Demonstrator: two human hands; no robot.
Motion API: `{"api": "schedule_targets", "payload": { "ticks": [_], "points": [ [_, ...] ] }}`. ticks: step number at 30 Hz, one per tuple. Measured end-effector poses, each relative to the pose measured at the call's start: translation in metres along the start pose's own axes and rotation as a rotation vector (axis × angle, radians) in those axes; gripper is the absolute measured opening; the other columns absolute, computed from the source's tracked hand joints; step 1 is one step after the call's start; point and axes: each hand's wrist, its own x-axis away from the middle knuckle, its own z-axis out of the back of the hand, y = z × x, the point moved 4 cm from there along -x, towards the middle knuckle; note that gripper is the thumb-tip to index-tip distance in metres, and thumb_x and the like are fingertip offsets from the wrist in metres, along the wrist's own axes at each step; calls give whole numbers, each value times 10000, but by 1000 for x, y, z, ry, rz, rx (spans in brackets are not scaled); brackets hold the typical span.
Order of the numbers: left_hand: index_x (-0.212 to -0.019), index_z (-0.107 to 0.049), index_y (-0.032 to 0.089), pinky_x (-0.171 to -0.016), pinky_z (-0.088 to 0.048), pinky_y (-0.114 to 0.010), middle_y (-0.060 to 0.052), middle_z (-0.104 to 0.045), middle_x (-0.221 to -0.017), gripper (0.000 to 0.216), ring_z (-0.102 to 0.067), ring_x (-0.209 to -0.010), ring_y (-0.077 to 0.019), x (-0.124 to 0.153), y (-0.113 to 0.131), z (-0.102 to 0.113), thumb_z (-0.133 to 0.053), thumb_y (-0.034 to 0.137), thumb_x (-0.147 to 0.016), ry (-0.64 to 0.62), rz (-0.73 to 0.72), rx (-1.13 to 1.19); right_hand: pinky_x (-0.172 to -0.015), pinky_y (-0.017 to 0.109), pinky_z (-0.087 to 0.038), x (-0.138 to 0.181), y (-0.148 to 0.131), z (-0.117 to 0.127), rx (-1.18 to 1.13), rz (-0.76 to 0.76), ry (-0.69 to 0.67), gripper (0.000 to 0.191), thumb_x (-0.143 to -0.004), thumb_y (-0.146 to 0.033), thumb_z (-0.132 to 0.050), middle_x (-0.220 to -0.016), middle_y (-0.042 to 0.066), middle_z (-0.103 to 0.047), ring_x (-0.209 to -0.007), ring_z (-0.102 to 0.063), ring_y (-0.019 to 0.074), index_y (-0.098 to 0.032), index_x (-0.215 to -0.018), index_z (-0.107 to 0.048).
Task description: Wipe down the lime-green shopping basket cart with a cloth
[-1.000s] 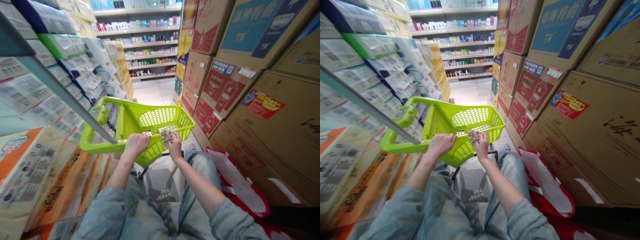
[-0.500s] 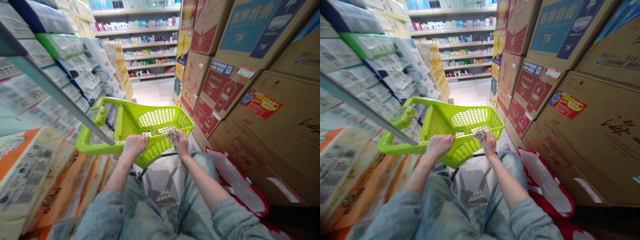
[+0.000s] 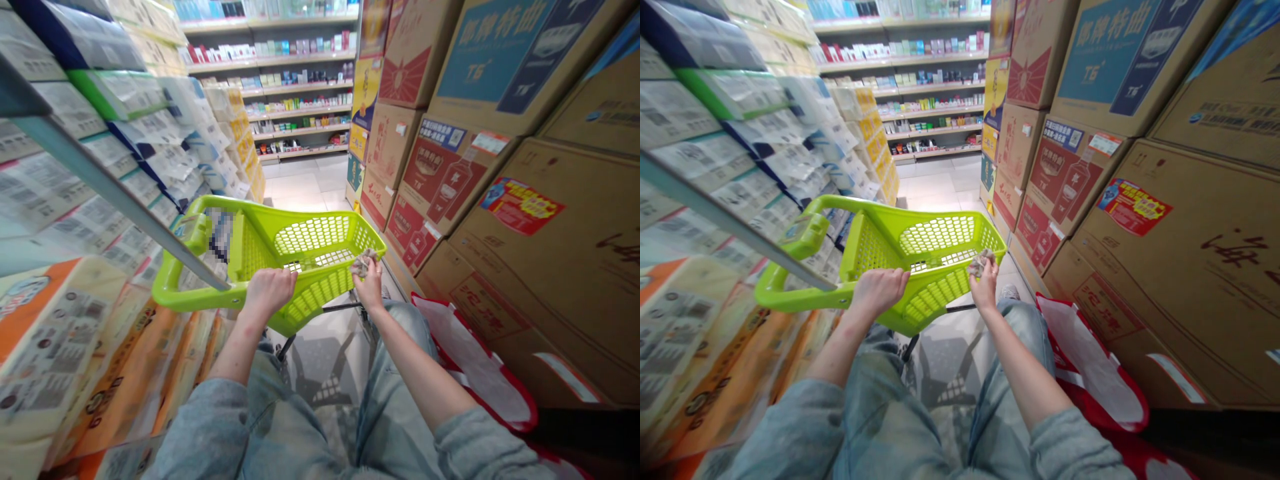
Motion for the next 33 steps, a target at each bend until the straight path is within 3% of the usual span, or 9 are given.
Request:
{"api": "schedule_targets", "payload": {
  "ticks": [6,12,15,18,26,33],
  "points": [
    [-770,-653,120,-591,-407,-331,-157,-683,-714,557,-665,-705,-279,-1,2,1,-183,364,-941,-1,-6,-22,-895,373,-444,29,-34,-14,-75,35,-74,220,-799,-257,-549,-1038,109,-516,-978,-542,222,-175,-1003,-562],
    [-765,-645,128,-558,-391,-323,-148,-684,-702,547,-664,-676,-279,0,0,1,-178,351,-941,20,-11,-46,-845,309,-468,67,-92,-43,-185,181,-253,194,-804,-187,-548,-984,64,-522,-925,-559,187,-206,-995,-575],
    [-767,-646,128,-558,-390,-320,-145,-680,-694,541,-661,-672,-276,1,0,1,-182,345,-941,26,-22,-60,-829,301,-472,69,-99,-46,-193,197,-280,207,-780,-157,-556,-967,54,-533,-915,-563,186,-214,-977,-581],
    [-766,-645,132,-564,-391,-318,-143,-680,-698,538,-660,-674,-273,1,0,1,-189,356,-941,23,-20,-63,-823,317,-468,55,-78,-36,-145,168,-225,196,-779,-186,-559,-960,59,-552,-903,-566,195,-211,-971,-586],
    [-751,-651,123,-584,-394,-316,-155,-679,-705,551,-659,-691,-264,1,0,1,-192,365,-937,7,0,-26,-815,358,-449,-8,20,16,84,-55,176,252,-744,-260,-534,-888,102,-597,-854,-567,235,-148,-954,-617],
    [-750,-642,134,-578,-387,-315,-147,-680,-699,537,-658,-680,-268,1,0,0,-192,361,-938,9,-9,-46,-844,402,-427,-22,49,24,137,-139,171,323,-714,-269,-511,-890,123,-589,-880,-550,266,-120,-975,-628]
  ]
}}
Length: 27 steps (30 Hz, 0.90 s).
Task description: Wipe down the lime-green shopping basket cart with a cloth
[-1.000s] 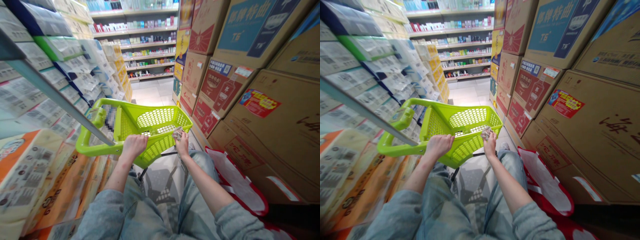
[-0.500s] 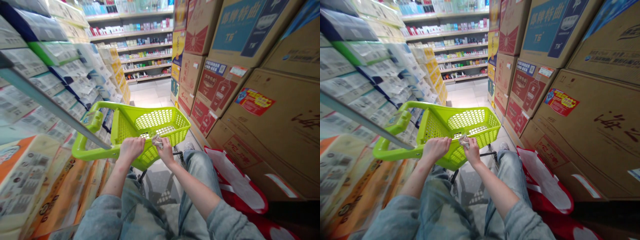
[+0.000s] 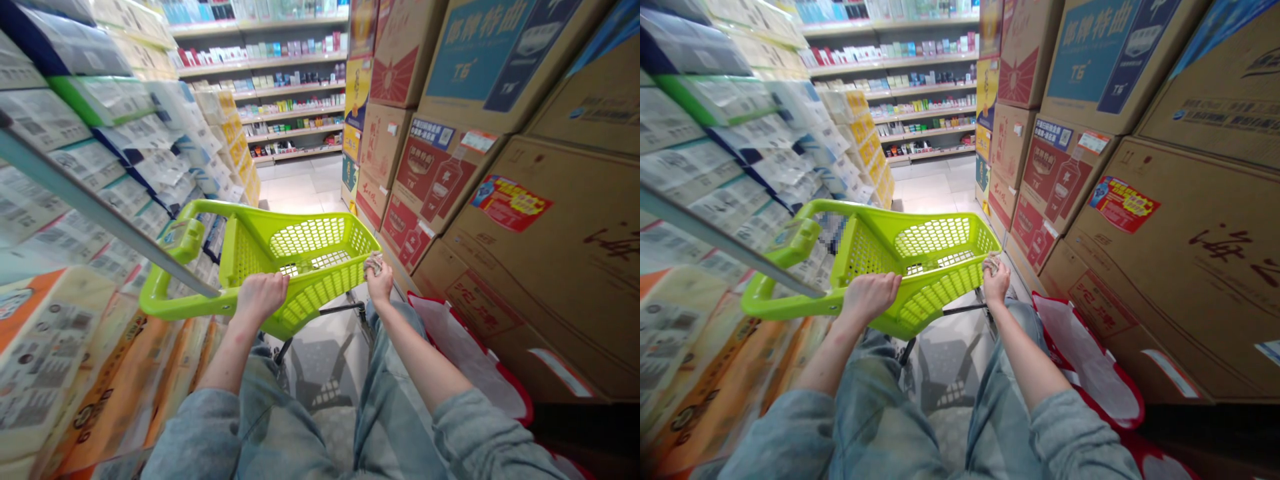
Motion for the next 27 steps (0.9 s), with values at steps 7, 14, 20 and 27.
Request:
{"api": "schedule_targets", "payload": {
  "ticks": [7,14,20,27],
  "points": [
    [-764,-639,130,-598,-398,-316,-145,-680,-713,528,-661,-702,-257,1,1,3,-199,363,-939,-25,-12,-10,-782,349,-435,9,2,-1,17,90,-122,318,-738,-250,-485,-910,90,-546,-811,-526,219,-161,-994,-650],
    [-762,-651,138,-593,-409,-320,-140,-684,-712,537,-664,-704,-262,0,1,2,-198,369,-937,-34,8,-29,-773,337,-447,4,-1,6,20,167,-265,256,-747,-253,-491,-833,57,-564,-771,-531,200,-180,-920,-665],
    [-755,-641,139,-585,-406,-319,-137,-686,-721,528,-665,-702,-263,0,4,2,-199,359,-939,-20,14,-19,-790,345,-465,23,-14,7,-54,271,-308,278,-790,-293,-501,-935,79,-547,-832,-555,205,-182,-994,-654],
    [-782,-655,127,-597,-415,-332,-144,-686,-723,517,-666,-719,-274,-1,9,2,-219,361,-933,-15,20,4,-793,358,-476,15,-18,7,-25,216,-337,244,-763,-301,-538,-879,76,-569,-816,-566,213,-176,-917,-680]
  ]
}}
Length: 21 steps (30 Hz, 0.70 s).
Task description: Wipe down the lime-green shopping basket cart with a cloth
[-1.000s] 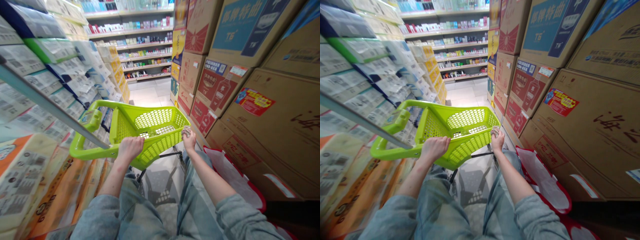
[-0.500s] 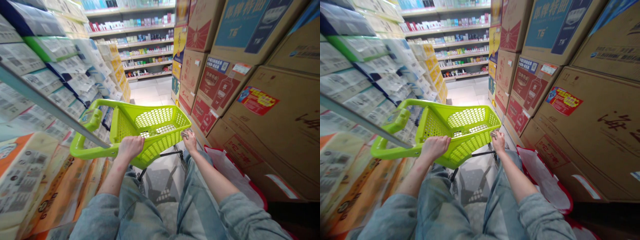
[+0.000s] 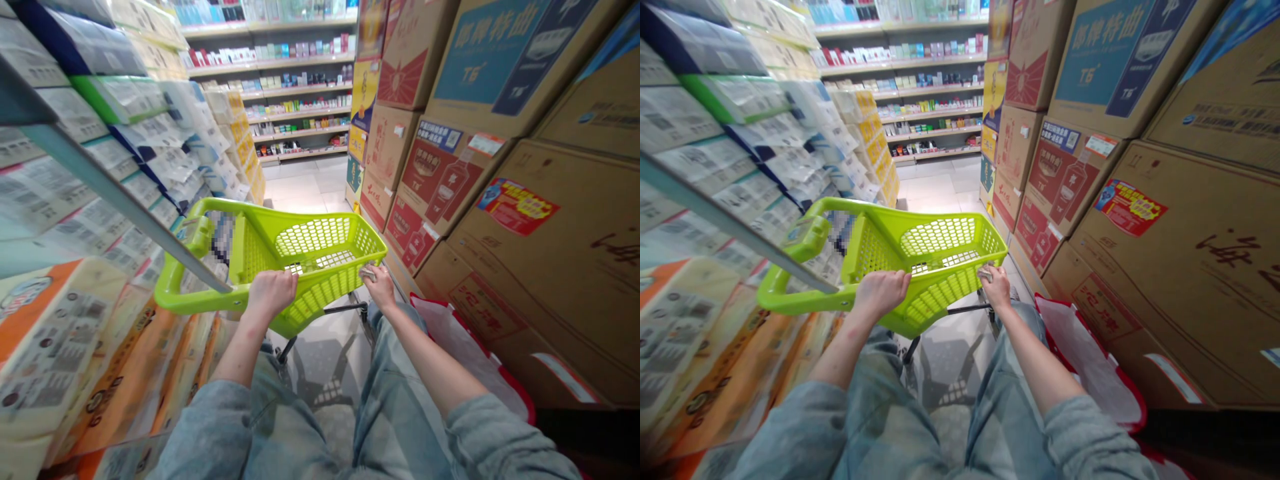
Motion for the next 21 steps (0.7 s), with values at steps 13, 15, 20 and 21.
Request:
{"api": "schedule_targets", "payload": {
  "ticks": [13,15,20,21],
  "points": [
    [-786,-667,121,-608,-423,-336,-146,-688,-726,484,-667,-734,-280,-3,4,0,-259,342,-925,23,28,48,-802,352,-486,6,-19,-14,-84,21,-8,243,-756,-306,-553,-880,82,-584,-836,-582,215,-168,-901,-691],
    [-782,-666,120,-599,-419,-340,-147,-686,-721,477,-667,-727,-285,-3,3,0,-264,336,-922,25,28,52,-824,346,-482,10,-24,-13,-101,71,-24,245,-778,-315,-548,-908,80,-584,-865,-585,212,-179,-928,-686],
    [-766,-659,119,-581,-407,-338,-140,-683,-704,489,-666,-705,-281,-3,4,0,-251,335,-926,52,16,51,-871,365,-467,15,-29,-25,-86,142,-38,266,-789,-240,-509,-981,87,-556,-933,-568,220,-189,-1006,-654],
    [-761,-659,120,-578,-406,-337,-138,-684,-705,491,-666,-702,-279,-3,4,0,-248,332,-927,57,16,50,-871,372,-466,14,-28,-28,-86,139,-40,267,-784,-232,-507,-976,89,-554,-931,-567,223,-184,-1003,-652]
  ]
}}
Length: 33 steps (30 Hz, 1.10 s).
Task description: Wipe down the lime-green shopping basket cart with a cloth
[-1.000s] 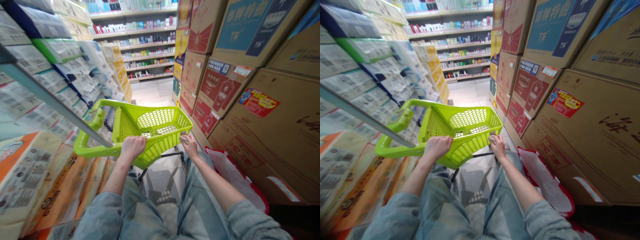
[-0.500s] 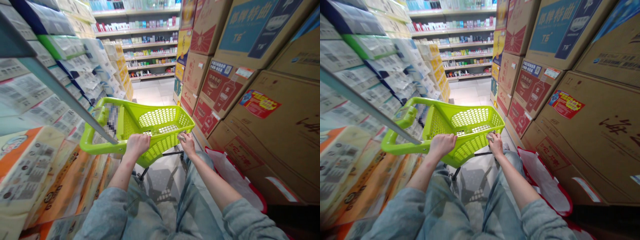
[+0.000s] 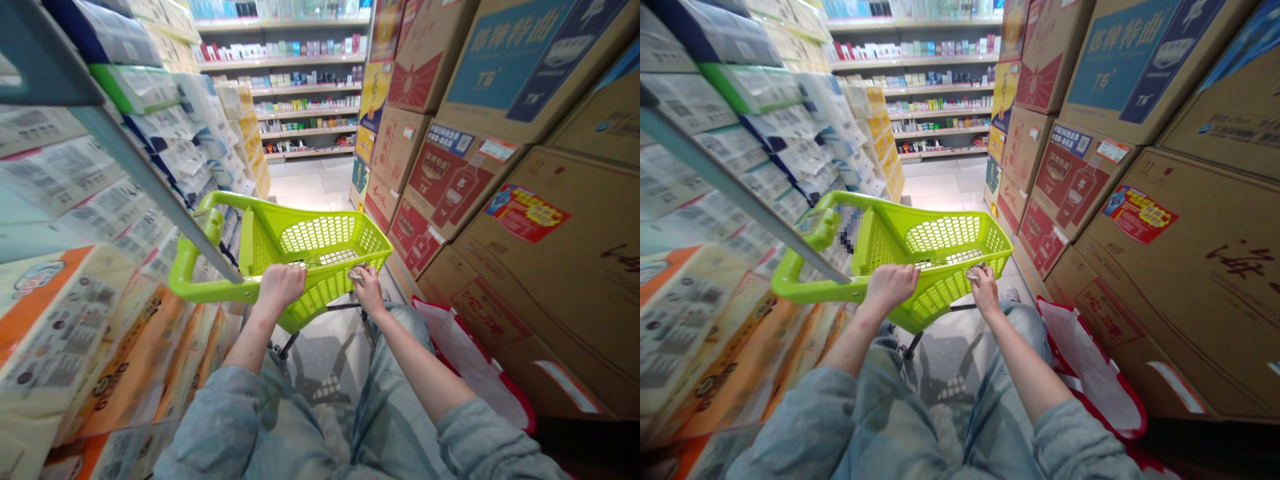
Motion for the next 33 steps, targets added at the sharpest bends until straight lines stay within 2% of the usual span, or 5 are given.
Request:
{"api": "schedule_targets", "payload": {
  "ticks": [6,13,18,24,33],
  "points": [
    [-747,-665,122,-574,-405,-337,-143,-690,-711,498,-668,-699,-282,-3,-2,-3,-248,328,-926,7,22,8,-855,372,-478,-3,0,0,-69,16,-49,207,-784,-275,-553,-930,78,-581,-913,-571,219,-191,-931,-671],
    [-757,-669,120,-584,-408,-335,-147,-691,-714,499,-669,-703,-281,-3,-3,-3,-253,337,-925,4,17,10,-934,352,-451,6,-10,-13,-85,118,-95,331,-801,-166,-481,-1048,83,-555,-1037,-548,207,-216,-1093,-626],
    [-766,-671,119,-590,-409,-337,-149,-693,-723,495,-669,-713,-285,-4,-4,-4,-257,340,-924,-7,31,12,-897,345,-477,31,-1,-22,-24,171,-255,367,-750,-109,-481,-1019,64,-547,-998,-559,199,-236,-1060,-630],
    [-767,-670,115,-601,-412,-339,-154,-689,-719,493,-667,-715,-278,-3,-4,-4,-253,327,-923,-1,25,34,-916,397,-466,25,6,-14,20,130,-109,395,-785,-139,-450,-1028,94,-519,-1008,-543,228,-202,-1157,-569],
    [-798,-679,100,-640,-414,-331,-158,-686,-728,498,-667,-747,-258,-2,-2,-2,-259,334,-927,-27,41,60,-933,394,-458,15,-3,-26,-2,154,-122,296,-778,-132,-455,-1016,104,-533,-1039,-542,236,-180,-1021,-616]
  ]
}}
